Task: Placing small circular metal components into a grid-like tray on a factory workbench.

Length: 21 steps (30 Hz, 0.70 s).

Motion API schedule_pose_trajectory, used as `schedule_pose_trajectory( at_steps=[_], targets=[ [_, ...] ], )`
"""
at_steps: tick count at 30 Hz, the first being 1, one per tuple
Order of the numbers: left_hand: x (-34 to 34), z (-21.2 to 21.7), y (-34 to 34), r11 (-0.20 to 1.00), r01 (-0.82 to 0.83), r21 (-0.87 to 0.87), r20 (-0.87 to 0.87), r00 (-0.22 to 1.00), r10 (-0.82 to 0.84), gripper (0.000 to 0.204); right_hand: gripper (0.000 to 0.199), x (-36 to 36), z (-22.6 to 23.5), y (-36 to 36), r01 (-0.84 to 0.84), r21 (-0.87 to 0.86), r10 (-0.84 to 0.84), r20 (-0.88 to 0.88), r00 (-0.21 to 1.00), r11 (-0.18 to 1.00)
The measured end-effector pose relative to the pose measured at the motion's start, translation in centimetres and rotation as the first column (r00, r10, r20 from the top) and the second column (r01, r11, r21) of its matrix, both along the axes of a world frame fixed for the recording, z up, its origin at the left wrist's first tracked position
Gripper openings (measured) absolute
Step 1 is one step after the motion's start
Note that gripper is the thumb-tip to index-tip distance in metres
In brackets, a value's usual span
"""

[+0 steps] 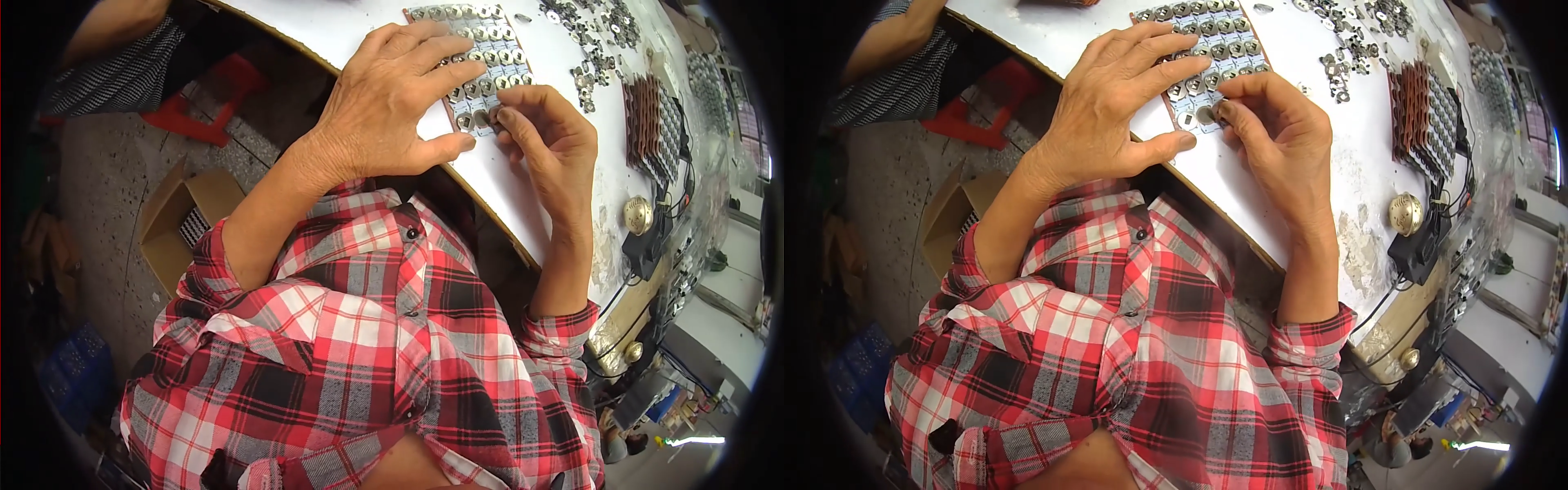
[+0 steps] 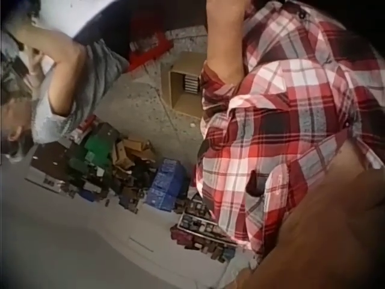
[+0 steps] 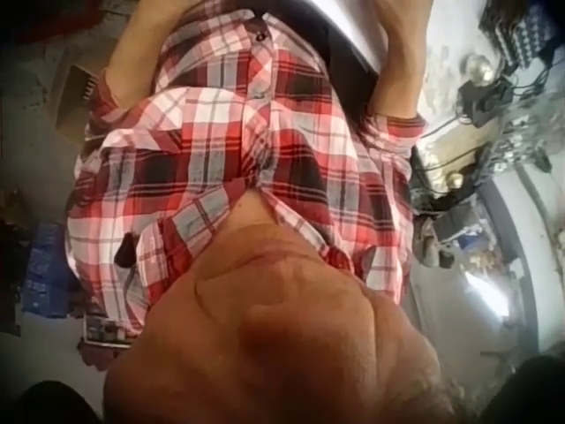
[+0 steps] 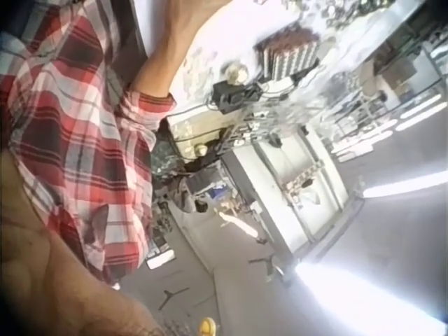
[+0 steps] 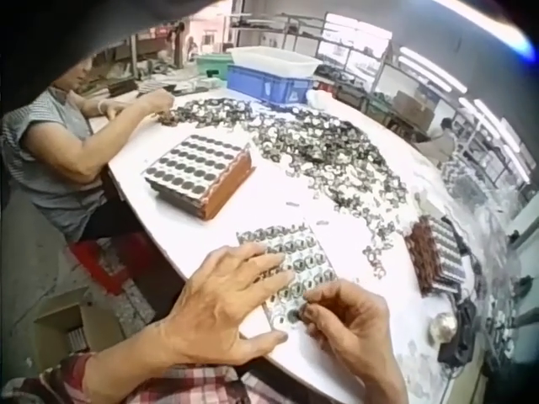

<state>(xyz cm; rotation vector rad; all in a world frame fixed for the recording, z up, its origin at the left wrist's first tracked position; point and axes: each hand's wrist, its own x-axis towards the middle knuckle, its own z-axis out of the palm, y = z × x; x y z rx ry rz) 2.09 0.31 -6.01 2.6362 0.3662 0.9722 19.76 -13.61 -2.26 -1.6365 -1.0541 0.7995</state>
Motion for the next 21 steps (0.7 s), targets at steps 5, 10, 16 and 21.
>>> schedule_pose_trajectory(
  at_steps=[5,10,16,21],
  targets=[
    [-0.5,2.1,0.5,0.998,0.055,0.000,-0.058,0.997,-0.055,0.066,0.015,-0.4,0.0,-0.2,-0.025,0.024,0.022,0.127,0.992,0.999],
    [-0.6,2.1,0.8,0.997,0.078,-0.012,-0.069,0.995,-0.079,0.067,0.012,-0.6,-0.1,0.0,0.041,0.010,-0.042,0.116,0.992,0.999],
    [-0.6,2.1,0.6,0.999,0.048,-0.006,-0.079,0.996,-0.048,0.065,0.011,-0.8,0.1,0.0,0.013,0.025,-0.015,0.071,0.997,1.000],
    [-0.7,2.3,0.8,0.998,0.066,-0.018,-0.070,0.995,-0.067,0.065,0.014,-0.9,0.2,-0.1,0.029,0.012,-0.030,0.094,0.995,1.000]
  ],
)
